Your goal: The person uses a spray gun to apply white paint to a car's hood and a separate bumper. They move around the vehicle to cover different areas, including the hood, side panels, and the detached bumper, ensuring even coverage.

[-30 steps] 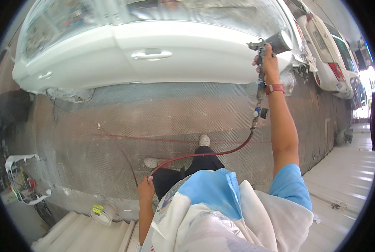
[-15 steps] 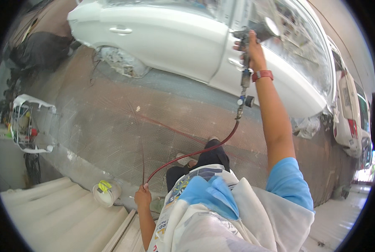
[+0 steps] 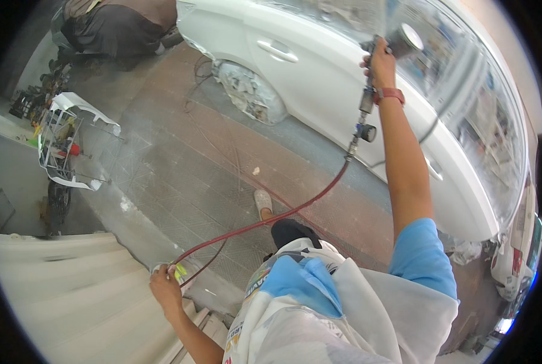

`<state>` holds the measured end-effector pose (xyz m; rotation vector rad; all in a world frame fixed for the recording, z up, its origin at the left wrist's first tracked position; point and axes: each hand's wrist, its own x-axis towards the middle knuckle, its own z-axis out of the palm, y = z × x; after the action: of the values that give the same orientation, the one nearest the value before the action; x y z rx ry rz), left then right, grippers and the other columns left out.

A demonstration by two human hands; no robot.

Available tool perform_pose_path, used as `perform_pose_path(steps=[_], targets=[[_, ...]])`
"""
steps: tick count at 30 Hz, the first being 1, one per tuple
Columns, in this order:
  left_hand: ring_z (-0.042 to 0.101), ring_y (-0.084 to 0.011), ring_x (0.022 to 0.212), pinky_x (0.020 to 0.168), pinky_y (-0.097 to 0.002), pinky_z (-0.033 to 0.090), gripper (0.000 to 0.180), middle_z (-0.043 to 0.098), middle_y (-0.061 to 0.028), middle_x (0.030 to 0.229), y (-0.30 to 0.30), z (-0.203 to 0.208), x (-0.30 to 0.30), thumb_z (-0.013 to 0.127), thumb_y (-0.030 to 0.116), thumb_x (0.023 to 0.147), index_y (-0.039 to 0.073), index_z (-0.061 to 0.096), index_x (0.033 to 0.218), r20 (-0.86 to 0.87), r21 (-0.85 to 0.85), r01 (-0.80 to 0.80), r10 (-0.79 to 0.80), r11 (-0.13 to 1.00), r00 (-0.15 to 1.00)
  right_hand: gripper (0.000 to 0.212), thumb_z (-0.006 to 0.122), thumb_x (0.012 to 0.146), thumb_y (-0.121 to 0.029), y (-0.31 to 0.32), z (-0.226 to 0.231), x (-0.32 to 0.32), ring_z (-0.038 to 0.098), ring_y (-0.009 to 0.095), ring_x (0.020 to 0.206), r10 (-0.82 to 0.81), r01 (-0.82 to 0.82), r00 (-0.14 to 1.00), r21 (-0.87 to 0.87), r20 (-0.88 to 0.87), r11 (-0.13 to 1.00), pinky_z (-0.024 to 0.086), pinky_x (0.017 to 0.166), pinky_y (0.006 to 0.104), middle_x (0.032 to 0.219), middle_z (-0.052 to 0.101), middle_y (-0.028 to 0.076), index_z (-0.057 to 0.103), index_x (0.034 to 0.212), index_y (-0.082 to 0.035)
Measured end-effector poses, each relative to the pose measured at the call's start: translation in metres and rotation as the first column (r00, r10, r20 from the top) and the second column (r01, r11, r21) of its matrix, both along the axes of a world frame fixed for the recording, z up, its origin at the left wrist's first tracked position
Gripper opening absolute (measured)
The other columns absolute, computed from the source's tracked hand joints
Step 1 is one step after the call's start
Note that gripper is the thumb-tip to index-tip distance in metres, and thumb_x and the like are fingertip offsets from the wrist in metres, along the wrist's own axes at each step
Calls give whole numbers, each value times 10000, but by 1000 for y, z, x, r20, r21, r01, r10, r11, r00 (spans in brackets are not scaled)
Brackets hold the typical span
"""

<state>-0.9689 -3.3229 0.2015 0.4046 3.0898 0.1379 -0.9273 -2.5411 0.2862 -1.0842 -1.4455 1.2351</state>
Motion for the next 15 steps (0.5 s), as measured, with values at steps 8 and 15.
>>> perform_pose_path(steps=[8,15], targets=[[629,-390,1012,869,-525,472,213,675,-173,1013,40,106,-164,686,252,1018,53,738,1075,-135,-172,-160,138,972,981,638,529,1090,-562,-50,-2,-309,686,195,541,256,-253,965,67,-51,965,521,445,332,695,674,106,668,948,44],[641,-389,1031,874,-531,486,242,693,-158,1019,91,73,-271,705,307,1000,79,746,1069,-118,-223,-55,29,973,993,592,551,1094,-541,-91,-84,-316,633,145,604,307,-302,951,-138,19,943,489,516,302,738,682,92,699,1143,30]])
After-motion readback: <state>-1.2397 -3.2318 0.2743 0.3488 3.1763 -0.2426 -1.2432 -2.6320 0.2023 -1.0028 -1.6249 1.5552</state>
